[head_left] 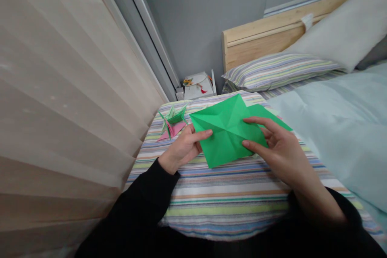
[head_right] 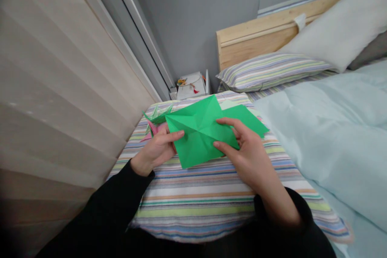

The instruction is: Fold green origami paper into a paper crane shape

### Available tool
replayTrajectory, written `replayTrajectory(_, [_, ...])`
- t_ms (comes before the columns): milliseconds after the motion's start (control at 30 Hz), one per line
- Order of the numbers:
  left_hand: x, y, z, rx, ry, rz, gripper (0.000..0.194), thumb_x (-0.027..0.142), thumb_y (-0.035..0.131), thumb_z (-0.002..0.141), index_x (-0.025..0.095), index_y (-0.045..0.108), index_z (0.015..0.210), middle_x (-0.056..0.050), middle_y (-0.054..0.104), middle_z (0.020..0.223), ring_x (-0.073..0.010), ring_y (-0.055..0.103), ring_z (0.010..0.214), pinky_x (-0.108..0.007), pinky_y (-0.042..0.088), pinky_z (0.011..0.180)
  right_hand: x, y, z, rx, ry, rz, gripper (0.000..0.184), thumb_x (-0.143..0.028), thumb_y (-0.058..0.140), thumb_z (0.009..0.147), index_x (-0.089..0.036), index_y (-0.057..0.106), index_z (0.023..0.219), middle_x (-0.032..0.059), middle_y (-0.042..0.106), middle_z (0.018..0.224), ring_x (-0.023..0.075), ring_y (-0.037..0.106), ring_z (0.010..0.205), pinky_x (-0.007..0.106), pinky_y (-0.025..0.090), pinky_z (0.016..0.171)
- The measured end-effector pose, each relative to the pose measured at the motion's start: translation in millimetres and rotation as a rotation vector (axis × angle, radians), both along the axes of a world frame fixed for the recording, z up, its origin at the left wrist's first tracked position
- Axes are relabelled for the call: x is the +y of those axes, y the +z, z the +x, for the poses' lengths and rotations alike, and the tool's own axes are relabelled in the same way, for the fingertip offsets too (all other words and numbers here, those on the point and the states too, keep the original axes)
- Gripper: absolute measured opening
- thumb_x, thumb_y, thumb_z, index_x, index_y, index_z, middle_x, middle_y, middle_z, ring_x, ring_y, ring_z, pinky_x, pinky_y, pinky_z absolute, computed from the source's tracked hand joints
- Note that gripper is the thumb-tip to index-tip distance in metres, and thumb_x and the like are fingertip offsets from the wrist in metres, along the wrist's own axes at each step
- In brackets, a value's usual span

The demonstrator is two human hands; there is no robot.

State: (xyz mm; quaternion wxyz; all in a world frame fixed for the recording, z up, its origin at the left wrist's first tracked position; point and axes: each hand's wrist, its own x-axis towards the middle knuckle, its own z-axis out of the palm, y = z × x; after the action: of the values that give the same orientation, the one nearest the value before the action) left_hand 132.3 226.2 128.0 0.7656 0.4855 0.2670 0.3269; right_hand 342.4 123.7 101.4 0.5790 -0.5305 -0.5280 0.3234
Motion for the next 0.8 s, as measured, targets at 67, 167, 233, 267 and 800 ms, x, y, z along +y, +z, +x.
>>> replayTrajectory(67, [1.2, 0.0, -0.4, -0.005, 0.075, 0.015, 0.035, 0.029, 0.085, 0.073, 0.015, 0.076, 0.104, -0.009, 0.08, 0.105, -0.0269, 0.076, 0.098, -0.038, 0.059, 0.091, 0.7, -1.0, 1.4, -0.083, -0.027, -0.002, 0.043, -0.037, 0.078, 0.08, -0.031, 0.068, 0.122, 0.0029, 0.07, 0.088, 0.0255, 0.065, 0.079, 0.037, 0.053, 0.064])
replayTrajectory(167, [3.9, -1.5, 0.6, 0.032, 0.209, 0.093, 0.032, 0.03, 0.089, 0.069, 0.015, 0.077, 0.094, -0.007, 0.081, 0.097, -0.0232, 0.076, 0.089, -0.033, 0.06, 0.085, 0.7, -1.5, 1.6, -0.162, -0.028, -0.013, 0.042, -0.036, 0.078, 0.08, -0.029, 0.07, 0.121, 0.0046, 0.073, 0.099, 0.0274, 0.068, 0.088, 0.04, 0.055, 0.073])
replayTrajectory(233, [5.1, -2.4, 1.6, 0.056, 0.253, 0.151, 0.034, 0.027, 0.091, 0.065, 0.015, 0.077, 0.093, -0.006, 0.081, 0.094, -0.0213, 0.076, 0.086, -0.031, 0.059, 0.082, 1.0, -2.0, 1.5, -0.107, -0.052, -0.027, 0.049, -0.038, 0.08, 0.078, -0.029, 0.069, 0.124, 0.0047, 0.074, 0.098, 0.027, 0.069, 0.085, 0.041, 0.057, 0.072])
replayTrajectory(267, [5.4, -2.5, 1.8, 0.062, 0.258, 0.17, 0.036, 0.026, 0.092, 0.064, 0.015, 0.077, 0.095, -0.005, 0.081, 0.094, -0.0206, 0.075, 0.084, -0.03, 0.059, 0.081, 1.4, -2.3, 1.6, -0.042, -0.083, -0.028, 0.054, -0.039, 0.082, 0.076, -0.029, 0.067, 0.126, 0.0045, 0.074, 0.095, 0.0265, 0.07, 0.081, 0.041, 0.058, 0.069])
replayTrajectory(800, [5.2, -6.5, -0.4, 0.203, 0.073, 0.277, 0.045, 0.031, 0.09, 0.067, 0.015, 0.075, 0.106, -0.007, 0.079, 0.099, -0.0194, 0.073, 0.081, -0.028, 0.056, 0.075, 1.4, 3.8, -1.4, 0.347, -0.3, 0.098, 0.059, -0.031, 0.09, 0.067, -0.028, 0.058, 0.116, 0.0015, 0.077, 0.087, 0.0259, 0.076, 0.078, 0.042, 0.064, 0.073])
